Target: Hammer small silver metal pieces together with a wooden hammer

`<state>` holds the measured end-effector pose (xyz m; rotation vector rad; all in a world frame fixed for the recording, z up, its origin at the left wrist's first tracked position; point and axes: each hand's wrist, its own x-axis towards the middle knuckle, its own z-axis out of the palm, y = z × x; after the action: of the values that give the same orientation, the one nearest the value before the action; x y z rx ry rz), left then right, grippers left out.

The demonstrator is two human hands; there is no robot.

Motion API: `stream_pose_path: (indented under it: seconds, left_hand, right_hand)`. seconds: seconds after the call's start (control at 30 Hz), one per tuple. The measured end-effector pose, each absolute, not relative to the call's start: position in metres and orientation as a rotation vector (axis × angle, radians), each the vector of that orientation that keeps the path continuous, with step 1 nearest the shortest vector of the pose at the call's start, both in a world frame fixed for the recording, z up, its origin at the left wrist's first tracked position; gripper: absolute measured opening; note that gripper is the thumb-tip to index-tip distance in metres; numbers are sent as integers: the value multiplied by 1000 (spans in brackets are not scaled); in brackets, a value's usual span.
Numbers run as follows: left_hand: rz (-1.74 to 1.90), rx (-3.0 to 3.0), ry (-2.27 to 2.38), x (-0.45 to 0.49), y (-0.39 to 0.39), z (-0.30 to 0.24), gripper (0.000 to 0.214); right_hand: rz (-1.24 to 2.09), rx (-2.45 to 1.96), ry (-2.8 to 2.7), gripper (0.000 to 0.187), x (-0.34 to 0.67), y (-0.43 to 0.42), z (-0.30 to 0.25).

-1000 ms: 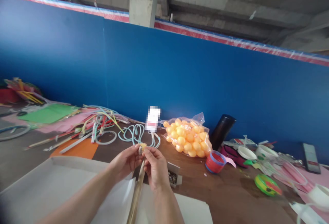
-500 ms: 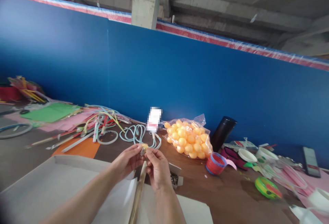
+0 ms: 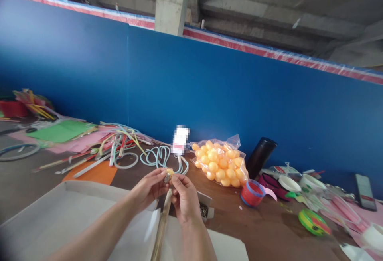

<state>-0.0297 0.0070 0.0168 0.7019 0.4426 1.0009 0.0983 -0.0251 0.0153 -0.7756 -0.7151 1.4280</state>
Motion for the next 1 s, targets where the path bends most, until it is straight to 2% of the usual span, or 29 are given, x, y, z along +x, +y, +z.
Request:
stream_pose_path:
  seconds: [1.0]
  left_hand:
    - [1003,729,429,-29,8,15,17]
  right_hand:
    - [1428,-773,-742,17,100,-24,12]
